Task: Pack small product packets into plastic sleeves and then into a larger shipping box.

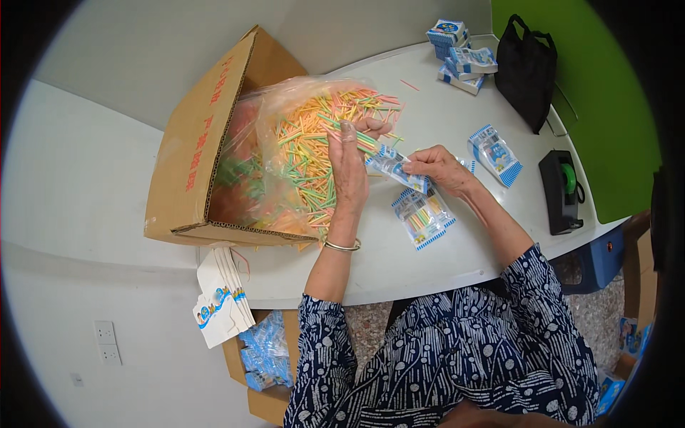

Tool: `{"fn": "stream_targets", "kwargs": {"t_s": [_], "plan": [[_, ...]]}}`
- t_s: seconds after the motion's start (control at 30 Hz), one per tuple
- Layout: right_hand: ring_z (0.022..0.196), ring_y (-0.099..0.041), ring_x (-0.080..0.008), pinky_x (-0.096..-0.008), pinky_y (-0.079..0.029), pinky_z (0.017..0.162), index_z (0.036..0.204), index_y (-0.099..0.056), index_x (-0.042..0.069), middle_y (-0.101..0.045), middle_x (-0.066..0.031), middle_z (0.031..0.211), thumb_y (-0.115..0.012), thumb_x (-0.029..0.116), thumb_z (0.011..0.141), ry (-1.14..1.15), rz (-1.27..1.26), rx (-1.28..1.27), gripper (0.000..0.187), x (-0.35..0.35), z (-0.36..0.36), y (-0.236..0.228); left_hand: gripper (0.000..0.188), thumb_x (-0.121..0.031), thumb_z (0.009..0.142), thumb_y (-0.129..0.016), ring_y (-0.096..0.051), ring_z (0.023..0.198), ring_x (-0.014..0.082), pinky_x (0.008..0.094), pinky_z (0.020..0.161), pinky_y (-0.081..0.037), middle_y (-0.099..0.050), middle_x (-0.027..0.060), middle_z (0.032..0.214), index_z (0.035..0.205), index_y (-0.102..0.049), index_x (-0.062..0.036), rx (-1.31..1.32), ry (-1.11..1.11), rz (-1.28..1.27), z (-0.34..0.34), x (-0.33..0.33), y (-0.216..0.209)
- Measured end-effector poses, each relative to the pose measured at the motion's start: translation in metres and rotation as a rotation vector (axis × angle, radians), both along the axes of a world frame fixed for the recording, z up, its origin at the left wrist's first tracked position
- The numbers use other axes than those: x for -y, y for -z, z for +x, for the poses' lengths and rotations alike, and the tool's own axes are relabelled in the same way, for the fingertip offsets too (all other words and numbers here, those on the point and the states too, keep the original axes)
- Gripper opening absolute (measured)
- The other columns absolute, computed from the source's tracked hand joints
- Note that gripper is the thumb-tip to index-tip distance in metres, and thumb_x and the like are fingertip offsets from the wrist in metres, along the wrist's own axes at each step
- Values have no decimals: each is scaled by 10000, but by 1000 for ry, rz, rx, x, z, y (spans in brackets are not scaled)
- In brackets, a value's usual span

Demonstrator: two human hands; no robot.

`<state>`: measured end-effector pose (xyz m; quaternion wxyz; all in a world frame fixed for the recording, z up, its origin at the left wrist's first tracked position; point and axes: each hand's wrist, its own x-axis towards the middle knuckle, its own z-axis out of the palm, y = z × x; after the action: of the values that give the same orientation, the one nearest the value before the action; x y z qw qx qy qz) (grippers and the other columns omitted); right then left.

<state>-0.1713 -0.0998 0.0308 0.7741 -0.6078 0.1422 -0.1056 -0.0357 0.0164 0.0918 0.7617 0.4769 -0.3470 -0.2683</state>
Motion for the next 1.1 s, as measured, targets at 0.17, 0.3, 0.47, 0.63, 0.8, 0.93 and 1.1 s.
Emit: {"fn": "stream_targets", "kwargs": {"t_s": [0.17, 0.3, 0.47, 0.63, 0.8, 0.93, 1.1], "plan": [[674, -495, -35, -208, -383, 633, 810, -703, 17, -606, 28, 711, -667, 196, 853, -20, -60, -24, 187, -3, -5, -7, 348, -333, 1009, -371, -637, 970, 255, 361, 869, -496, -613, 146, 983, 1045, -436, 7, 40, -3, -19, 2, -4, 0], [670, -503, -36, -214, -393, 635, 840, -707, 8, -618, 24, 710, -673, 193, 848, 2, -36, 14, 189, -3, -6, -8, 363, -337, 1007, -377, -627, 1020, 267, 361, 877, -499, -613, 163, 1029, 1064, -442, 16, 50, 41, -1, -1, -8, 11], [682, -520, -37, -212, -404, 639, 878, -710, -4, -637, 19, 730, -676, 192, 845, 7, -32, 8, 202, -6, -9, -10, 366, -330, 1013, -356, -613, 1051, 267, 355, 880, -498, -606, 174, 1056, 1075, -442, 20, 7, 24, 49, -12, -13, 8], [707, -534, -38, -202, -420, 663, 924, -711, -4, -643, 20, 749, -674, 184, 848, -6, -83, -54, 206, -4, -13, -12, 356, -326, 1014, -353, -607, 1058, 279, 356, 882, -501, -599, 174, 1074, 1074, -442, 13, 100, 16, 17, -12, -13, 6], [751, -537, -41, -212, -431, 697, 964, -702, -13, -649, 8, 810, -665, 172, 852, -22, -91, -1, 220, -2, -13, -6, 335, -319, 1013, -358, -609, 1047, 278, 357, 869, -509, -593, 176, 1081, 1110, -399, -1, 12, -13, 70, -15, -19, 11], [796, -547, -47, -225, -440, 728, 987, -692, -26, -656, -2, 862, -660, 160, 853, -58, -173, -9, 232, -1, -14, -3, 341, -320, 1010, -367, -612, 1040, 272, 350, 855, -516, -593, 174, 1085, 1125, -390, 0, 44, 28, 87, -16, -21, 14], [779, -562, -56, -227, -447, 726, 1009, -688, -23, -666, -7, 847, -662, 152, 845, -35, -125, 12, 241, -7, -14, -9, 424, -345, 1002, -382, -586, 1076, 260, 371, 920, -467, -600, 177, 1105, 1131, -490, 44, 200, 17, 98, -13, -25, 22]]}}
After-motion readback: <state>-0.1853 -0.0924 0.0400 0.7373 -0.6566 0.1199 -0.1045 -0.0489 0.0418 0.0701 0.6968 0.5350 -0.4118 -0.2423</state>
